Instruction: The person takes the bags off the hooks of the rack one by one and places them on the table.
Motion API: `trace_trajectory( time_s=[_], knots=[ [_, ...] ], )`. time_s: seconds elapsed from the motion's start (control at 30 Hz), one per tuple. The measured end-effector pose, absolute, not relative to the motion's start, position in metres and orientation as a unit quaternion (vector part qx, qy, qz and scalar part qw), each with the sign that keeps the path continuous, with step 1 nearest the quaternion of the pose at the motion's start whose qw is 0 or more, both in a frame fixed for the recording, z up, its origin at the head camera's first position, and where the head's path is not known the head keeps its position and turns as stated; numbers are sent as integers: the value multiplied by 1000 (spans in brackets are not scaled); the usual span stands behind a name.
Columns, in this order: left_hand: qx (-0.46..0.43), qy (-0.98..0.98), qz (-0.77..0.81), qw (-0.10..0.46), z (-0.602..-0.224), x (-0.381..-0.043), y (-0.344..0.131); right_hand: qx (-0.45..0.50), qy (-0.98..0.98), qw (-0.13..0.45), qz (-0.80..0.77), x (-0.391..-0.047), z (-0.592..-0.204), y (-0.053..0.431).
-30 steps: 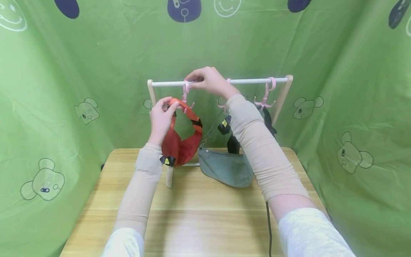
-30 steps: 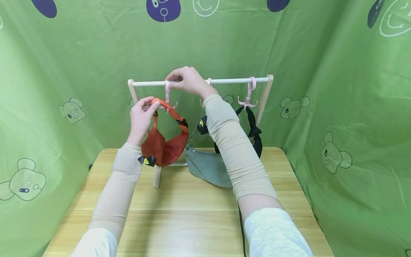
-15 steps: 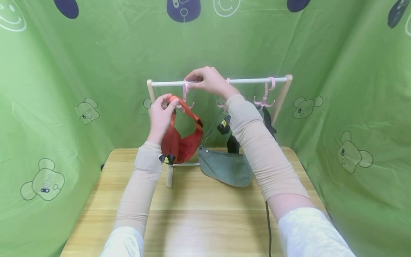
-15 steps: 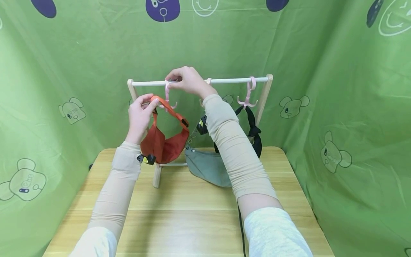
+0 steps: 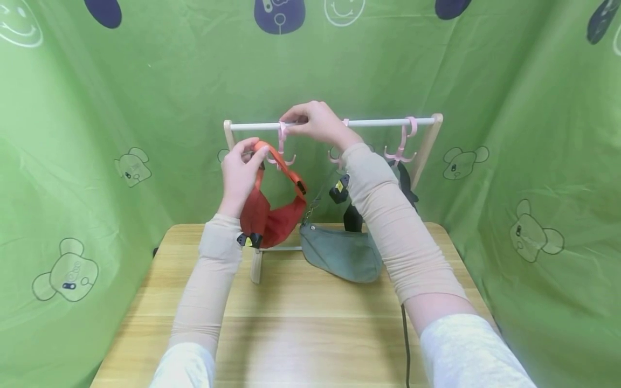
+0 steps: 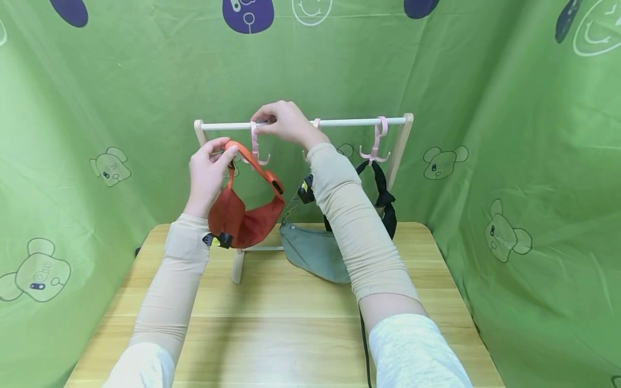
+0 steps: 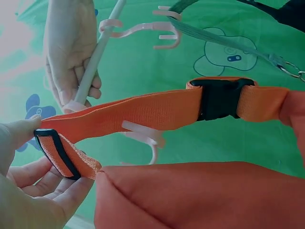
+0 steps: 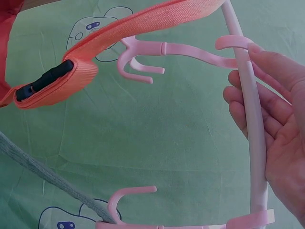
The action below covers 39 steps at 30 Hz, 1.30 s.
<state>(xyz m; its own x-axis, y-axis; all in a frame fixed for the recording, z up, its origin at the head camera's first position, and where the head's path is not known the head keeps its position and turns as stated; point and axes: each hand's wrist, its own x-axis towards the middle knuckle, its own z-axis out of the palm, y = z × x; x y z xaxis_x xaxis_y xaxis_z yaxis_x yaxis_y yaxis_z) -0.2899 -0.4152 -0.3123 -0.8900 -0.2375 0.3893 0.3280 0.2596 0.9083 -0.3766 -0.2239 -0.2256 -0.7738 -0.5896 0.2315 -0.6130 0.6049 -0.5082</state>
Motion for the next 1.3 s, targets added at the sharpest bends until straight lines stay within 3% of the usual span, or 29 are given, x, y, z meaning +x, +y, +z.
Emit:
trace_trajectory(
  time_s=[0.53, 1.3],
  knots=[
    [-56, -734, -637, 231, -297, -276, -415, 335, -894, 24, 298, -378, -227, -223],
    [-70, -740, -625, 238, -304, -253, -430, 339, -894, 18, 292, -378, -225, -224]
  ],
)
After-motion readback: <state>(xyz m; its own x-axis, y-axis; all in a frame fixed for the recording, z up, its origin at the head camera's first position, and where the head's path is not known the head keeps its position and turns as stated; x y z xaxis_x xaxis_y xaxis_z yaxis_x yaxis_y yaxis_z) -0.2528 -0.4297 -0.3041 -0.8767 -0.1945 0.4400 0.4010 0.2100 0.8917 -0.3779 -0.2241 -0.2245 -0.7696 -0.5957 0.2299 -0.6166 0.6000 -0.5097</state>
